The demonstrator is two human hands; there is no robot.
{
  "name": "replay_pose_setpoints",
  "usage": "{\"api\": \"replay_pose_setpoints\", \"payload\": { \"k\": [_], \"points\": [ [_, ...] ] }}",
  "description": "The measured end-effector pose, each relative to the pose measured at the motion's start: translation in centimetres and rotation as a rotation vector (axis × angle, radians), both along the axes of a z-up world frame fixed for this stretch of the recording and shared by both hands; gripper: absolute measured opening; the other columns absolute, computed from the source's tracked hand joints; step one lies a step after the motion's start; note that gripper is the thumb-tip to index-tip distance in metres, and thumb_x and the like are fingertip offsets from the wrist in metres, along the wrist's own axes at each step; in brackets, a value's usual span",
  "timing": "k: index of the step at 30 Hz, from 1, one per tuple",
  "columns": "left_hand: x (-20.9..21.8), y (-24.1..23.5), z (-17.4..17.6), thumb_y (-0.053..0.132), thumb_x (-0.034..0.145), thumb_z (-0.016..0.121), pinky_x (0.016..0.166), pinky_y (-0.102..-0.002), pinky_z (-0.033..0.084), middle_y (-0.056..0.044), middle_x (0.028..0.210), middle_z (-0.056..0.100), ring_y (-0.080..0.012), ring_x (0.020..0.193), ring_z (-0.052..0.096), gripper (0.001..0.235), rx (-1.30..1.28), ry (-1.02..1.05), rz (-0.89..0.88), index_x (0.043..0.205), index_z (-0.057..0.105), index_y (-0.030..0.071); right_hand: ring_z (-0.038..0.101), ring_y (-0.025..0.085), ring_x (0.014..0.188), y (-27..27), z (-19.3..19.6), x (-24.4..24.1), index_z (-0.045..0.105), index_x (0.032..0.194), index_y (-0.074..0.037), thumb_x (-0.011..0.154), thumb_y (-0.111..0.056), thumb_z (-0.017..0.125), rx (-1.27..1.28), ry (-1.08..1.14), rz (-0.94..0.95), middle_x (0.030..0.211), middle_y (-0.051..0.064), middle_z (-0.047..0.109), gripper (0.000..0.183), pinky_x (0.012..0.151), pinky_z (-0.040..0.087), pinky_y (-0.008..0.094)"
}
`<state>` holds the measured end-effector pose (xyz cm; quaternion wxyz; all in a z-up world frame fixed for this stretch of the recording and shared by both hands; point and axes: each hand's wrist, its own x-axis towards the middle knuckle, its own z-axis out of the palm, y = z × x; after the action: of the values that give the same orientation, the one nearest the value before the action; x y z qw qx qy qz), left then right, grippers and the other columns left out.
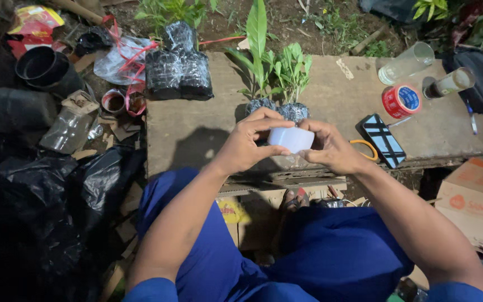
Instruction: The person wraps the base of several small potted plants with clear plastic wrap and secures it with white tape. They handle each plant individually, rotate it to apply the wrap, and then place the finished units on a wooden workbench.
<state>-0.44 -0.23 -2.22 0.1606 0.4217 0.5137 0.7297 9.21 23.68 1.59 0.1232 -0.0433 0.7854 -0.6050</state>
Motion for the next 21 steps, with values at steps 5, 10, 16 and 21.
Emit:
{"api": "replay_pose_setpoints", "payload": {
  "k": [5,10,16,21],
  "points": [
    [0.2,-0.5,0.7,0.011,0.079,0.089,0.105,-0.03,0.049,-0.003,0.12,0.064,-0.0155,0.116,0.061,0.048,-0.02,0.114,0.037,0.125,0.074,0.009,0.051,0.006,0.084,0.2,0.4,0.3,0.06,0.098,-0.005,0.085,-0.011,0.071,0.035,0.058,0.052,0.091,-0.003,0.057,0.018,0.071,0.042,0.025],
    [0.2,-0.4,0.8,0.012,0.08,0.09,0.104,-0.029,0.049,-0.003,0.119,0.065,-0.015,0.115,0.062,0.049,-0.018,0.105,0.038,0.126,0.074,0.01,0.053,0.006,0.087,0.0,0.8,0.5,0.062,0.102,-0.006,0.083,-0.008,0.07,-0.004,0.018,0.028,0.094,-0.003,0.058,0.02,0.073,0.043,0.025],
    [0.1,-0.5,0.8,0.011,0.078,0.09,0.105,-0.03,0.049,-0.003,0.12,0.064,-0.0159,0.116,0.062,0.049,-0.029,0.121,0.049,0.125,0.074,0.01,0.051,0.008,0.086,-0.4,0.9,0.4,0.06,0.097,-0.005,0.085,-0.005,0.07,0.041,0.048,0.043,0.093,-0.001,0.055,0.016,0.073,0.042,0.026],
    [0.2,-0.5,0.8,0.011,0.078,0.09,0.105,-0.03,0.05,-0.003,0.121,0.064,-0.0162,0.117,0.062,0.048,-0.028,0.121,0.033,0.124,0.074,0.01,0.05,0.01,0.089,-0.4,1.4,0.3,0.059,0.096,-0.004,0.086,-0.004,0.068,0.023,0.115,0.115,0.097,0.0,0.054,0.014,0.077,0.041,0.028]
  ]
}}
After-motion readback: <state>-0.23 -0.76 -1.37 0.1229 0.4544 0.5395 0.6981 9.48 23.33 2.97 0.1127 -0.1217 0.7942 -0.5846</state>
